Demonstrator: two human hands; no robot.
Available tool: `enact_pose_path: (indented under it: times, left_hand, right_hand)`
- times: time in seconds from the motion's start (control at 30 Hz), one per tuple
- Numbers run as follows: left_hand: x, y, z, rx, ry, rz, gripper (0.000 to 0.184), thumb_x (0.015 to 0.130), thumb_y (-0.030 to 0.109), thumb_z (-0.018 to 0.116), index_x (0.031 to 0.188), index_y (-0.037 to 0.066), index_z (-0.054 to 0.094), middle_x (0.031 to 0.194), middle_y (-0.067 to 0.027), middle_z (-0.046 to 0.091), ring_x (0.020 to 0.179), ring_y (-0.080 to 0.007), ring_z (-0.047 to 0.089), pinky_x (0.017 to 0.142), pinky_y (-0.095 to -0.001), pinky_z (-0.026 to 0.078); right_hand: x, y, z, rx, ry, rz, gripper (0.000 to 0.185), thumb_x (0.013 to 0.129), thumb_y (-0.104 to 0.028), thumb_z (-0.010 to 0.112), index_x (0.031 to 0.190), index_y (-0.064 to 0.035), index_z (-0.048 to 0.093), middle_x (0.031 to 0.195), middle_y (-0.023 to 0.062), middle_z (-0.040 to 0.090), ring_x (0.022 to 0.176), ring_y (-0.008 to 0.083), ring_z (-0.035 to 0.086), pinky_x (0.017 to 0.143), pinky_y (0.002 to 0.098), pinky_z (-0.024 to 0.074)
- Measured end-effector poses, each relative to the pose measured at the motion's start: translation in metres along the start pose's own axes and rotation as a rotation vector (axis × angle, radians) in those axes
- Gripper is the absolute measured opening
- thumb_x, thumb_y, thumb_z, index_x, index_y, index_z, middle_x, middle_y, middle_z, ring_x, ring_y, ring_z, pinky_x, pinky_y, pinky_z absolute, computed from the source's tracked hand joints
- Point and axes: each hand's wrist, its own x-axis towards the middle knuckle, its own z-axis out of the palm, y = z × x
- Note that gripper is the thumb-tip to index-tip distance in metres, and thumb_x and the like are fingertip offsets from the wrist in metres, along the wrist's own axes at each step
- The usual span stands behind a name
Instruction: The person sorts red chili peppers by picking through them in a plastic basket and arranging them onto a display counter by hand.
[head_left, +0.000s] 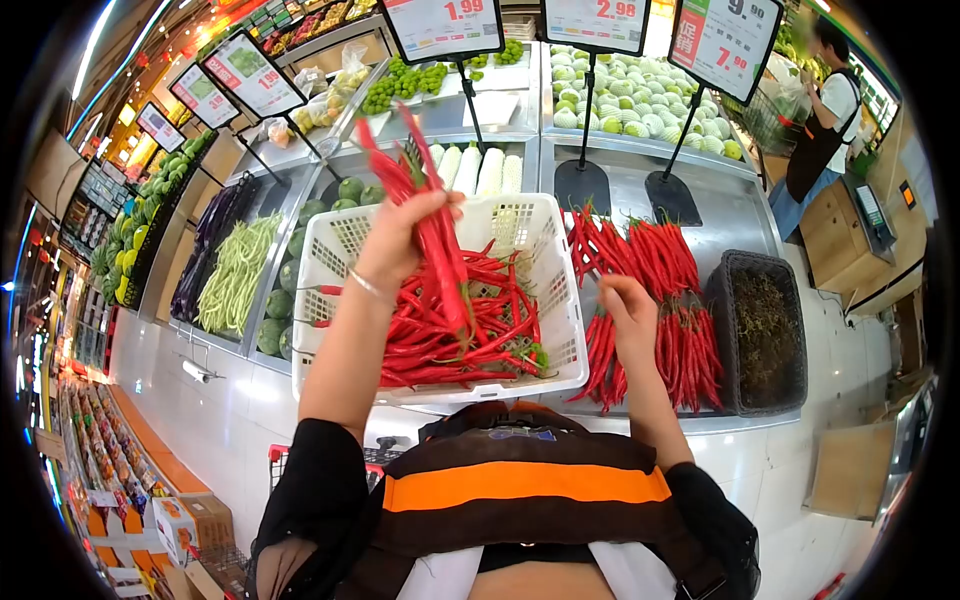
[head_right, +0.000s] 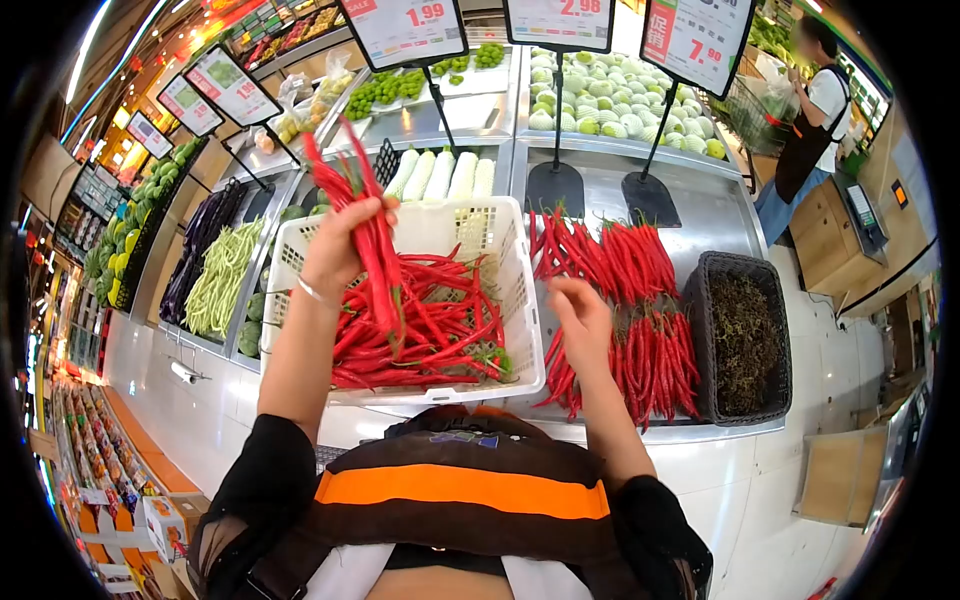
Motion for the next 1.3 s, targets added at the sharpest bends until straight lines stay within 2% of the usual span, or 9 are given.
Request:
enact_pose_path:
  times: [0.13,0.37,0.5,0.57,0.7,0.9,1.03,1.17,1.3]
  left_hand:
    - [-0.032,-0.037,-0.001,-0.066,-0.141,-0.256,0.027,0.079,0.008,0.061,0.103,-0.003,0.055,0.086,-0.0132,0.064,0.072,-0.0184,0.064,0.064,-0.0287,0.054]
    - [-0.064,-0.068,0.010,-0.160,-0.188,-0.293,0.029,0.076,0.002,0.063,0.104,0.000,0.056,0.089,-0.0114,0.063,0.076,-0.0201,0.063,0.069,-0.0305,0.053]
    - [-0.058,-0.076,-0.026,-0.184,0.101,-0.234,0.021,0.077,0.004,0.061,0.097,0.001,0.057,0.084,-0.0088,0.062,0.079,-0.0192,0.061,0.068,-0.0306,0.051]
    - [-0.058,-0.077,-0.038,-0.276,0.110,-0.274,0.016,0.079,0.006,0.061,0.094,0.002,0.057,0.087,-0.0096,0.062,0.084,-0.0203,0.061,0.072,-0.0311,0.052]
    - [-0.058,-0.076,-0.021,-0.599,0.084,-0.316,0.021,0.081,0.008,0.059,0.100,0.003,0.055,0.103,-0.0147,0.059,0.097,-0.0264,0.058,0.083,-0.0381,0.050]
    - [-0.058,-0.084,-0.018,-0.469,0.072,-0.303,0.020,0.080,0.006,0.059,0.099,0.000,0.057,0.091,-0.0117,0.063,0.083,-0.0212,0.061,0.076,-0.0339,0.051]
    - [-0.063,-0.088,0.000,-0.380,0.016,-0.278,0.023,0.077,-0.001,0.058,0.100,0.000,0.056,0.089,-0.0082,0.062,0.079,-0.0189,0.061,0.072,-0.0316,0.051]
    - [-0.070,-0.106,0.023,-0.122,-0.113,-0.178,0.035,0.074,-0.006,0.057,0.108,0.001,0.052,0.097,-0.0055,0.058,0.089,-0.0143,0.058,0.079,-0.0283,0.047]
    - [-0.078,-0.111,0.032,-0.046,-0.075,-0.142,0.037,0.072,-0.010,0.055,0.107,0.000,0.050,0.093,-0.0056,0.058,0.086,-0.0158,0.059,0.074,-0.0287,0.049]
  right_hand:
    - [0.030,-0.038,0.063,0.065,-0.284,0.104,0.023,0.086,-0.013,0.056,0.103,0.0030,0.059,0.097,0.0081,0.062,0.092,0.0113,0.056,0.081,0.0256,0.0441]
    - [0.044,-0.040,0.102,-0.120,-0.619,0.165,0.014,0.087,-0.011,0.055,0.092,0.0014,0.055,0.073,0.0039,0.058,0.053,0.0087,0.053,0.046,0.0224,0.0428]
    - [0.045,-0.074,0.071,0.068,-0.167,-0.010,0.008,0.084,-0.005,0.056,0.090,0.0006,0.054,0.077,0.0038,0.059,0.063,0.0101,0.059,0.054,0.0208,0.0458]
    - [0.032,-0.086,0.067,0.071,-0.113,-0.320,0.011,0.082,0.002,0.055,0.092,-0.0012,0.052,0.077,0.0040,0.059,0.068,0.0124,0.062,0.058,0.0222,0.0485]
    - [0.007,-0.075,0.079,-0.619,-0.469,-0.768,0.025,0.067,0.008,0.062,0.089,-0.0034,0.059,0.091,0.0103,0.060,0.078,0.0220,0.062,0.070,0.0294,0.0506]
    - [-0.018,-0.030,0.086,-0.473,-0.737,-0.819,0.025,0.065,0.001,0.064,0.088,-0.0065,0.060,0.088,0.0107,0.060,0.080,0.0257,0.059,0.070,0.0329,0.0494]
    - [-0.014,-0.030,0.079,-0.205,-0.369,-0.083,0.021,0.081,-0.005,0.057,0.102,-0.0001,0.055,0.096,0.0087,0.061,0.091,0.0162,0.058,0.079,0.0286,0.0460]
    - [0.007,-0.007,0.097,0.195,-0.399,0.337,0.041,0.086,-0.015,0.058,0.121,0.0021,0.045,0.106,0.0079,0.058,0.097,0.0122,0.053,0.086,0.0268,0.0415]
    - [-0.007,-0.008,0.107,0.389,-0.417,0.444,0.031,0.089,-0.015,0.055,0.115,0.0005,0.051,0.101,0.0060,0.059,0.088,0.0107,0.055,0.081,0.0254,0.0440]
